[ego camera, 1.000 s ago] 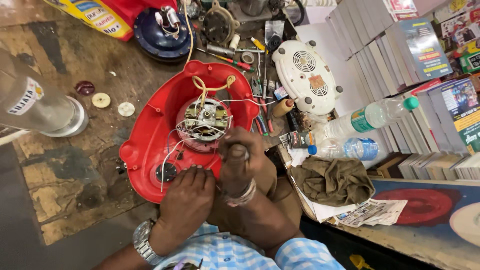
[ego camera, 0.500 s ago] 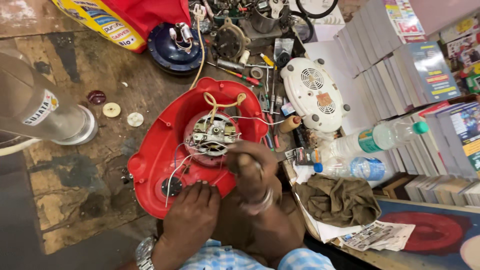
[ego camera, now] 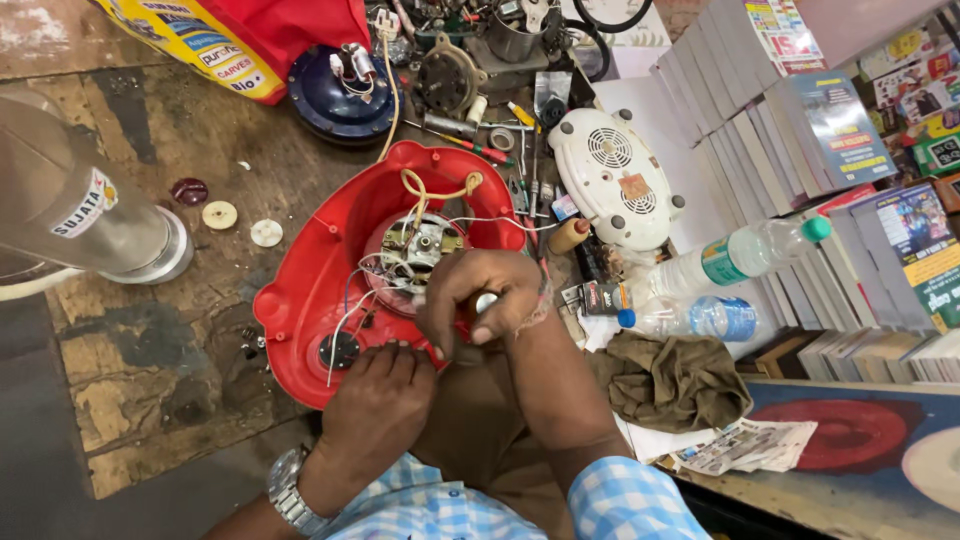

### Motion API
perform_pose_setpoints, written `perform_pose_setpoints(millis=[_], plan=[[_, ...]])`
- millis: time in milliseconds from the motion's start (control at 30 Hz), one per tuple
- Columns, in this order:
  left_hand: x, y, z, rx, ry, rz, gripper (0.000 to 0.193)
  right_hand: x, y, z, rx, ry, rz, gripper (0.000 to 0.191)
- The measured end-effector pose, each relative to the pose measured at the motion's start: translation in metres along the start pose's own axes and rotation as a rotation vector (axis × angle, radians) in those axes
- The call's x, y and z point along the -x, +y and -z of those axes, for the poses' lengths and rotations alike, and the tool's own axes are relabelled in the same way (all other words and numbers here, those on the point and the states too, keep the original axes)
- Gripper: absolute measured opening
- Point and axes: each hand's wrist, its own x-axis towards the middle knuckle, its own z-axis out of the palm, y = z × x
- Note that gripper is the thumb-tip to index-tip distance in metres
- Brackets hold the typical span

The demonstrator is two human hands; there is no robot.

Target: The person repairs a red electric mixer by hand, manipulating internal wires and components. They use pliers to strip wire insulation and a screwdriver to adjust parts within the motor housing. The work is performed on their lap in a cluttered workshop.

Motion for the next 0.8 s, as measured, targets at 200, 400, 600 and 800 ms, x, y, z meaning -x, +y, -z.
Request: perform_pose_setpoints(millis=[200, 400, 600, 800], plan=[[0.002, 0.001, -0.007, 0.027, 0.025, 0.080, 0.033, -0.001, 0.040, -0.076, 0.323, 1.097, 0.109, 0.034], [0.004, 0.000, -0.008, 0.059, 0.032, 0.072, 0.034, -0.025, 0.088, -0.101, 0.689, 1.565, 0.512, 0.027], [0.007, 0.000, -0.005, 0.039, -0.055, 0.024, 0.025, -0.003, 0.014, -0.054, 0.392, 0.489, 0.072, 0.029], [0.004, 0.002, -0.005, -0.016, 0.049, 0.029, 0.027, -0.013, 0.020, -0.032, 0.226, 0.450, 0.095, 0.027]])
